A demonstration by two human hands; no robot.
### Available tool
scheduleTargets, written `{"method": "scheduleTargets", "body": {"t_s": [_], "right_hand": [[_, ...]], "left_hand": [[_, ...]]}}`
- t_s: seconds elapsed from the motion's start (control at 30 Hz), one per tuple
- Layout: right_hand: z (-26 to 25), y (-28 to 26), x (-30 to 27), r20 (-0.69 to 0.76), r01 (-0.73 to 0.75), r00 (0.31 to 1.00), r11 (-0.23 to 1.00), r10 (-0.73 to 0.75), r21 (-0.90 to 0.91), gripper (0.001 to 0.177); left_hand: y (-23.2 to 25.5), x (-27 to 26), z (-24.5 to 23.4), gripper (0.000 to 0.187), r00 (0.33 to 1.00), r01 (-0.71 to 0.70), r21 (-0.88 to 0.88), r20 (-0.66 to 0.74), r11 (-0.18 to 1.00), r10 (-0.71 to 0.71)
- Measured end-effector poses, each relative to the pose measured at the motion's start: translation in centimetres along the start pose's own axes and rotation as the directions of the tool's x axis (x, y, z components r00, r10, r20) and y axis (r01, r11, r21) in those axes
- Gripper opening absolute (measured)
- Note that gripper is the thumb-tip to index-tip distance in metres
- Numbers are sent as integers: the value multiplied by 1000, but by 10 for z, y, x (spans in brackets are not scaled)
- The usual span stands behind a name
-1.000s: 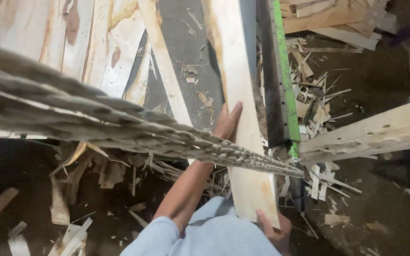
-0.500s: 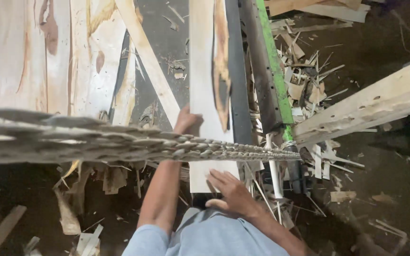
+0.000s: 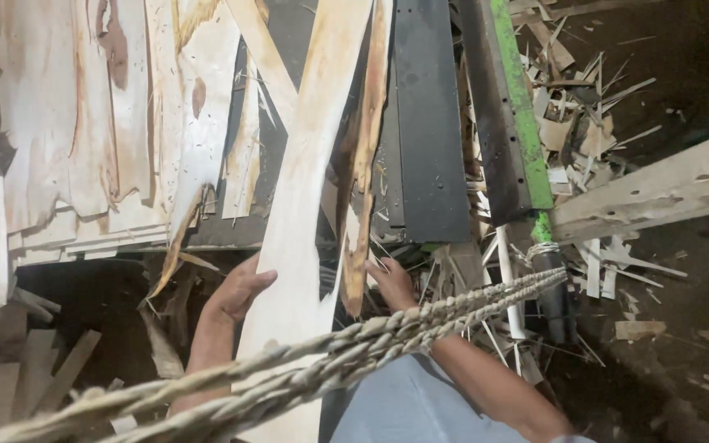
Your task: Operating an industrial veneer cutter or guillotine to slice thin sheets of wood.
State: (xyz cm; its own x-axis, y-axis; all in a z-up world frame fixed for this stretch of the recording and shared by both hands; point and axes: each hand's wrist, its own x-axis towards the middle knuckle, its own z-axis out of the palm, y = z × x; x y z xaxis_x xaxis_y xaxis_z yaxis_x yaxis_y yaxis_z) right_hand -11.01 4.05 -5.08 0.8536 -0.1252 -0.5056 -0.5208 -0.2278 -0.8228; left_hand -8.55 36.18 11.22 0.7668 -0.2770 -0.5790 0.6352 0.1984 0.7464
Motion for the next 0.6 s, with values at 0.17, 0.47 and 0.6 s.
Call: {"method": "scheduleTargets", "body": {"t_s": [0.17,0.47,0.6], "right_hand": [[18,-16,-16,98,-171,979,982,178,-83,66],[21,-52,-11,17,286,957,930,-290,-230,60],[38,-46,15,-55,89,994,990,-96,-111,43]], "left_hand": [[-29,-30,-10,85,998,33,-67,49,997,-30],[-26,-51,15,84,996,14,-99,88,995,-5],[-33,-59,24,83,997,42,-83,70,996,-36]]}}
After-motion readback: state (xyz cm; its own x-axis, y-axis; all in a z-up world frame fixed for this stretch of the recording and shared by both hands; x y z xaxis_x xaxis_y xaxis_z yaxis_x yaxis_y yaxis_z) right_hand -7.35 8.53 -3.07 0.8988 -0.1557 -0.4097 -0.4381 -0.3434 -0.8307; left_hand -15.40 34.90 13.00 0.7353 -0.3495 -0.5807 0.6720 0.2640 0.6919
